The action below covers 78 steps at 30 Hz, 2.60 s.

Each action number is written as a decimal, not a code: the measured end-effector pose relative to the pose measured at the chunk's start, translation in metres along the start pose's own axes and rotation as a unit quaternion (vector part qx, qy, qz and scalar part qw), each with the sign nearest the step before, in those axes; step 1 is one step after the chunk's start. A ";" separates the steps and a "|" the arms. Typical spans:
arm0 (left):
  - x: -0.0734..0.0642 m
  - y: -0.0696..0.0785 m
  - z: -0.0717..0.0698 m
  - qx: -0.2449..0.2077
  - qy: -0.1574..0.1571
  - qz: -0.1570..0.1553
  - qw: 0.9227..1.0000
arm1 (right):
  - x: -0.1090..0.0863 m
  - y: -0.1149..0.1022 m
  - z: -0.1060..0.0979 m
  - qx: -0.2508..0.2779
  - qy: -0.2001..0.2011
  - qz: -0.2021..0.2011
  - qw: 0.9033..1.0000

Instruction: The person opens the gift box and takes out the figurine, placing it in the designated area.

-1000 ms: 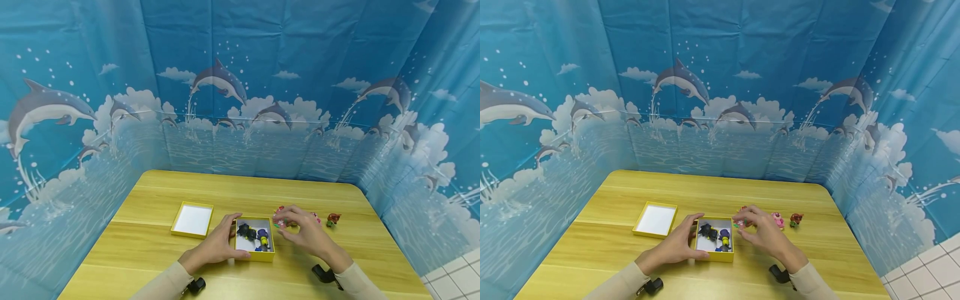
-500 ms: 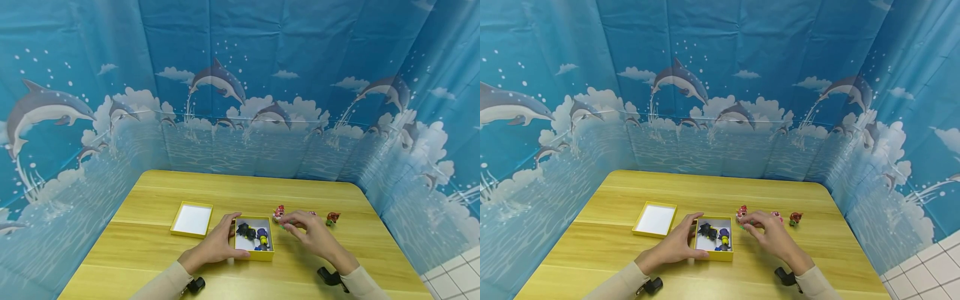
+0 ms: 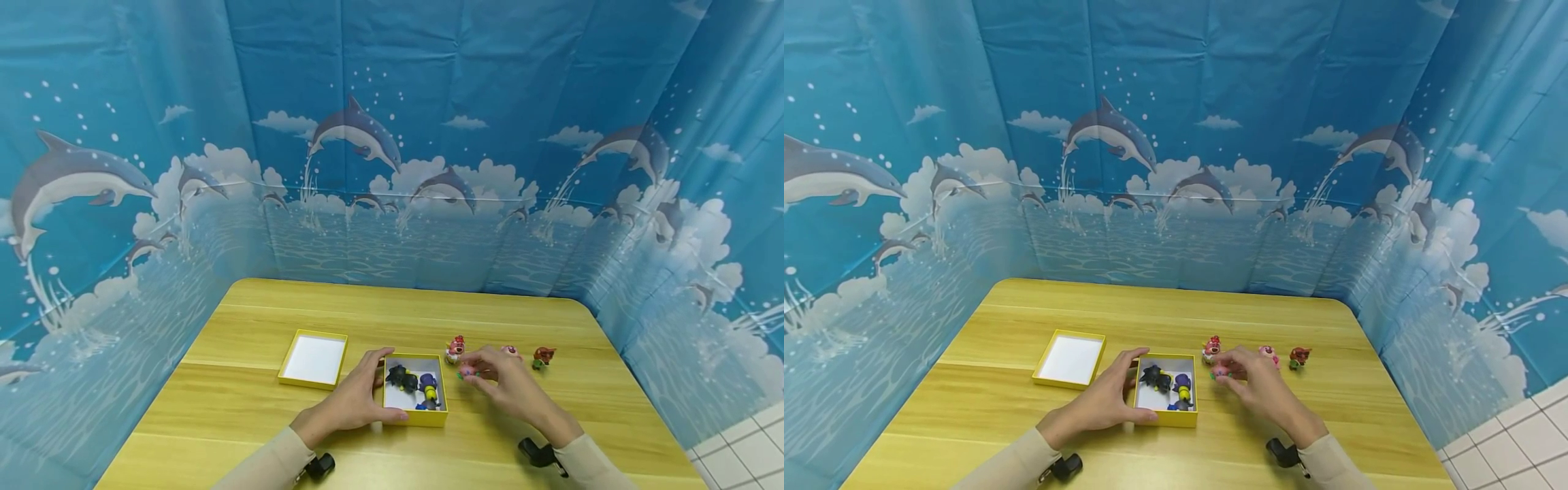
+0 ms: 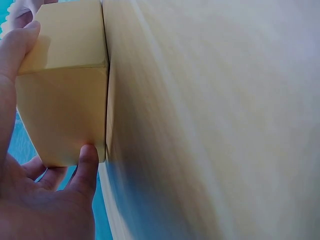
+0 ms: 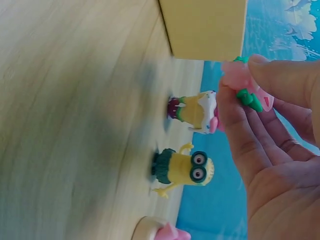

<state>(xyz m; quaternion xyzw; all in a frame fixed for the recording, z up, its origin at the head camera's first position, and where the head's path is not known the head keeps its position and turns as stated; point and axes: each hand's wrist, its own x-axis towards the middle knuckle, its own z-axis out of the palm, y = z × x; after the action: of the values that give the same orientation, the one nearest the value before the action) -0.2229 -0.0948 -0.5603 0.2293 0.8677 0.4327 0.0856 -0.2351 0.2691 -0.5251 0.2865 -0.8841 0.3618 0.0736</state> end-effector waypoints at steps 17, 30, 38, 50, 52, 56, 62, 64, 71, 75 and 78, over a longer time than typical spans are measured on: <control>0.000 -0.001 0.001 -0.003 0.000 0.005 1.000 | 0.009 0.013 0.012 0.025 -0.085 0.022 0.996; 0.001 -0.003 0.001 -0.003 0.001 0.002 1.000 | 0.012 0.017 0.018 0.013 -0.106 0.036 0.994; 0.001 -0.002 0.001 -0.005 -0.001 0.000 1.000 | 0.011 0.019 0.019 0.012 -0.110 0.035 0.993; 0.001 -0.002 0.001 -0.002 0.000 -0.002 1.000 | 0.009 0.020 0.020 0.018 -0.108 0.035 0.993; 0.001 -0.002 0.001 0.000 0.001 -0.002 1.000 | 0.009 0.020 0.020 0.020 -0.108 0.036 0.993; 0.002 -0.003 0.001 0.001 0.001 -0.001 1.000 | 0.008 0.020 0.020 0.023 -0.108 0.036 0.993; 0.001 -0.002 0.001 -0.002 0.000 0.002 1.000 | 0.008 0.018 0.018 0.019 -0.108 0.030 0.993; 0.001 -0.002 0.001 -0.003 0.000 0.002 1.000 | 0.009 0.018 0.017 0.017 -0.109 0.029 0.993; 0.001 -0.002 0.001 0.005 0.002 0.001 1.000 | 0.008 0.018 0.015 0.013 -0.113 0.029 0.993; 0.002 -0.003 0.000 0.005 0.001 0.001 1.000 | 0.007 0.016 0.014 0.003 -0.108 0.027 0.994; 0.002 -0.003 0.000 0.002 0.000 0.002 1.000 | 0.007 0.014 0.013 -0.006 -0.100 0.024 0.995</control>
<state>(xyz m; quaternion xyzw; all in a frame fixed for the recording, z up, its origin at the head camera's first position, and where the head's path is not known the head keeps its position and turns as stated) -0.2255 -0.0955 -0.5627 0.2315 0.8680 0.4311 0.0840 -0.2475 0.2652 -0.5406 0.2998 -0.8956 0.3280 -0.0226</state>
